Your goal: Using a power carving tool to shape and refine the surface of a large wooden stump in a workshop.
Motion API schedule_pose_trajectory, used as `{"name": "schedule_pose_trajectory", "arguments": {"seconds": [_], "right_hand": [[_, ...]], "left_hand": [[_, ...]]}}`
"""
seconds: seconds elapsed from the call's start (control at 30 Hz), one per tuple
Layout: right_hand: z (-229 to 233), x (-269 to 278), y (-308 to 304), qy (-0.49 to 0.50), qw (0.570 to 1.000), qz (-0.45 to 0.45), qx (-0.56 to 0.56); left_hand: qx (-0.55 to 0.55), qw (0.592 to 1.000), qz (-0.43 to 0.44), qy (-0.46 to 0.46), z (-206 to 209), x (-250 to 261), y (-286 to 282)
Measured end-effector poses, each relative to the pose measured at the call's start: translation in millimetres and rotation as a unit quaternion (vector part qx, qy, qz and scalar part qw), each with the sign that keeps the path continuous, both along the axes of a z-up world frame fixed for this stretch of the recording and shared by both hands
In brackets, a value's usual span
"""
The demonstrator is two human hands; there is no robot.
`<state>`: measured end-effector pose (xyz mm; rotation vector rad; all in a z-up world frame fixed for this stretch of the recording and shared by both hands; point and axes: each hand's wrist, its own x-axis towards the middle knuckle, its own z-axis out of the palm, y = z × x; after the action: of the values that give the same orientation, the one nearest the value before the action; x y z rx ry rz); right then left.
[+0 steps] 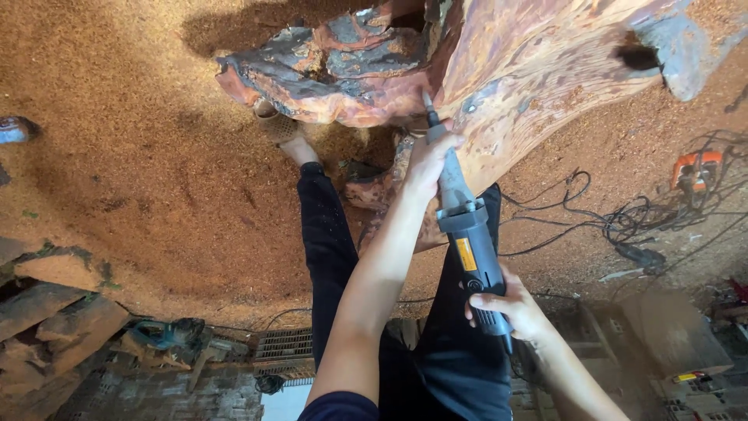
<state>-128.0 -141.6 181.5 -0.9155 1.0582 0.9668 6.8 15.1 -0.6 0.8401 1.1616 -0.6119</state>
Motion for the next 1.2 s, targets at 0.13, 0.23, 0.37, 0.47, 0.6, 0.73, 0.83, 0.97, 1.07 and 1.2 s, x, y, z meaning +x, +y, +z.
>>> {"name": "schedule_pose_trajectory", "arguments": {"seconds": [0.13, 0.23, 0.37, 0.47, 0.6, 0.73, 0.83, 0.97, 1.07, 1.2], "right_hand": [[-2, 6, -2, 0.010, 1.000, 0.015, 0.012], [-8, 5, -7, 0.001, 0.999, 0.022, 0.027], [-6, 14, -4, 0.002, 1.000, 0.018, 0.026], [-10, 13, -7, 0.008, 0.999, 0.027, 0.040], [-13, 12, -7, 0.009, 0.999, 0.030, 0.045], [-11, 18, -3, 0.009, 0.999, 0.029, 0.044], [-17, 15, -5, 0.023, 0.998, 0.040, 0.050], [-19, 17, -4, 0.026, 0.998, 0.032, 0.056], [-16, 10, -5, 0.000, 0.996, 0.010, 0.092], [-9, -13, 9, -0.013, 0.993, -0.056, 0.104]], "left_hand": [[0.009, 1.000, 0.004, 0.007, -14, -9, -6], [0.015, 1.000, 0.000, -0.001, -21, -15, -8], [0.016, 1.000, -0.005, -0.003, -23, -15, -6], [-0.004, 0.999, 0.029, 0.013, -19, -7, -1], [0.006, 0.999, 0.030, 0.020, -5, 1, 3], [0.012, 0.999, 0.024, 0.020, -1, 1, 5], [0.011, 0.999, 0.029, 0.014, -16, -6, 4], [0.011, 0.999, 0.041, 0.012, 3, 2, 16], [0.007, 0.998, 0.054, 0.038, 20, 4, 32], [-0.092, 0.995, 0.037, 0.027, 0, -3, 36]]}}
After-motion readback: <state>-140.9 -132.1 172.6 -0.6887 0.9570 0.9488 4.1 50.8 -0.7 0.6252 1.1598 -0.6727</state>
